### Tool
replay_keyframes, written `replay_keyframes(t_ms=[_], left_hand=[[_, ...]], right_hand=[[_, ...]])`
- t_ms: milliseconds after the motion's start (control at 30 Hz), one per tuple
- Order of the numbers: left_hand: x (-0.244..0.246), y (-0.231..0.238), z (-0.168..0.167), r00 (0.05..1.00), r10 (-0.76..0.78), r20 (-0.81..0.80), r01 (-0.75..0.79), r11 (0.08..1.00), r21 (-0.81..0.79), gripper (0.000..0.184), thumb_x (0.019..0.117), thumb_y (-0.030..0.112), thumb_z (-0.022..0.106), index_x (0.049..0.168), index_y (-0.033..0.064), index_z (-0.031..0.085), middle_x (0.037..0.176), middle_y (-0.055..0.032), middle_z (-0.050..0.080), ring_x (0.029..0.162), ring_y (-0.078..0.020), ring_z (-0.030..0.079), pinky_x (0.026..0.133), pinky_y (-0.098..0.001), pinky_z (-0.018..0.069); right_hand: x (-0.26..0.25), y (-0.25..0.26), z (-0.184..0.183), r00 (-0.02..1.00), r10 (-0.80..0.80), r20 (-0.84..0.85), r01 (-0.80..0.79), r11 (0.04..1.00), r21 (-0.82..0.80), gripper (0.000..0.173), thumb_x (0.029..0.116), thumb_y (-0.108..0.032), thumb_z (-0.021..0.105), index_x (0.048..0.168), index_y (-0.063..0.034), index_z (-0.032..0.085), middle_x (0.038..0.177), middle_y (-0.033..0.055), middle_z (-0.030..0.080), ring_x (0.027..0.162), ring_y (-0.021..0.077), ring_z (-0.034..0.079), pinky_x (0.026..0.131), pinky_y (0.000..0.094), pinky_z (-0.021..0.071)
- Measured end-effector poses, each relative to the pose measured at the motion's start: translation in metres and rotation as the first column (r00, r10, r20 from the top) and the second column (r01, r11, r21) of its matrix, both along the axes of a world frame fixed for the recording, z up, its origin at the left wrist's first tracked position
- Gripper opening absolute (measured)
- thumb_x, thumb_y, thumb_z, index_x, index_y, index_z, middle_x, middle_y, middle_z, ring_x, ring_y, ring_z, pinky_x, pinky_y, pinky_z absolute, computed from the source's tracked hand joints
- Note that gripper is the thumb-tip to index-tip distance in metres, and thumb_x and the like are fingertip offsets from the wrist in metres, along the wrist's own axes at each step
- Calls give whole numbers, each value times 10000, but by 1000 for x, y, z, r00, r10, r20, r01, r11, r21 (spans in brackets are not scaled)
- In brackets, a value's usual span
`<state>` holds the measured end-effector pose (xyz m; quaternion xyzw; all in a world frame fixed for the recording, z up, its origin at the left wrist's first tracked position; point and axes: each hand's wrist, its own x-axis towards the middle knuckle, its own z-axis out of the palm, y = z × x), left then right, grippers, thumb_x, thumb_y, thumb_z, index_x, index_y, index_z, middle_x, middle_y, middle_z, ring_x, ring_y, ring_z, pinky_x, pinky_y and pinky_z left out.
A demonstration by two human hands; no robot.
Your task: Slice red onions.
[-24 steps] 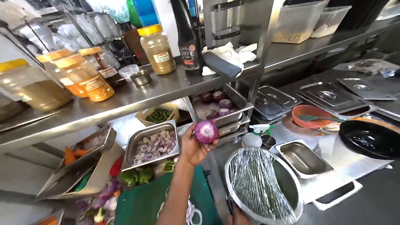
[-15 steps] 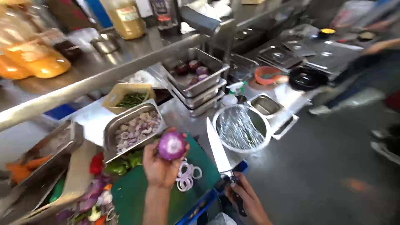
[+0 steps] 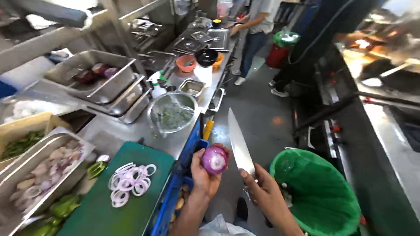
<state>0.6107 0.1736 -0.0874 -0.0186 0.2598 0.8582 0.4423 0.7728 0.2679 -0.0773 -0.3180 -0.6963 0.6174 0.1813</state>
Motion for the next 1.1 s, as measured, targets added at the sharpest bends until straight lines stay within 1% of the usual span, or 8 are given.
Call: replay_keyframes(t_ms=[100,200,300,467,600,867,1000,1100], left_hand=[[42,53,10,999,-49,-20,47,995,-94,715,1081,563,219,1163,21,678,1028,-204,711,869,-279,720,720,-395,618],[93,109,11,993,-113,-12,110,983,-148,675,1083,555,257,1173,35,676,1040,-187,711,892,-270,720,753,-408,620],[149,165,12,978,-208,-6,204,964,-172,669,1086,538,247,1132,39,691,988,-177,715,850,-257,724,722,-396,623],[232,236,8,943,-333,8,327,922,-207,652,1093,511,235,1114,44,689,954,-161,722,828,-242,724,718,-390,620],[274,272,7,923,-385,14,379,899,-222,625,1090,494,261,1120,39,688,968,-169,716,845,-252,720,728,-394,615],[304,323,10,891,-452,41,441,841,-314,541,1096,448,321,1166,18,642,989,-189,703,886,-277,714,776,-433,610],[310,341,5,845,-535,-2,503,795,-338,512,1098,430,327,1158,40,652,956,-156,709,857,-246,717,750,-408,614],[308,358,6,806,-592,11,564,763,-316,490,1094,428,352,1147,38,644,952,-159,705,852,-254,716,742,-418,613]], right_hand=[[41,27,0,993,-117,34,113,989,99,432,968,-525,659,1116,-119,692,766,5,665,546,141,592,458,317,515],[91,63,-2,972,-229,43,221,964,147,421,952,-543,671,1087,-146,714,809,-40,705,650,96,659,562,287,572],[145,103,-6,940,-339,39,329,930,164,420,945,-561,671,1058,-159,720,808,-52,701,703,81,674,630,286,589],[224,151,-10,885,-456,92,444,887,128,408,944,-558,672,1064,-172,720,817,-58,704,710,75,675,641,287,590],[259,178,-7,855,-511,87,505,859,87,401,959,-550,658,1071,-169,718,823,-46,706,709,100,688,640,315,612],[289,200,-9,812,-567,140,570,821,16,436,964,-588,625,1099,-184,717,862,-51,714,780,100,698,708,318,614],[284,208,-8,754,-636,163,642,766,19,417,978,-557,618,1106,-172,715,893,-43,723,815,94,703,735,314,611],[278,215,0,715,-675,181,688,726,-12,423,980,-551,624,1118,-159,705,849,-8,701,665,128,656,573,318,565]])
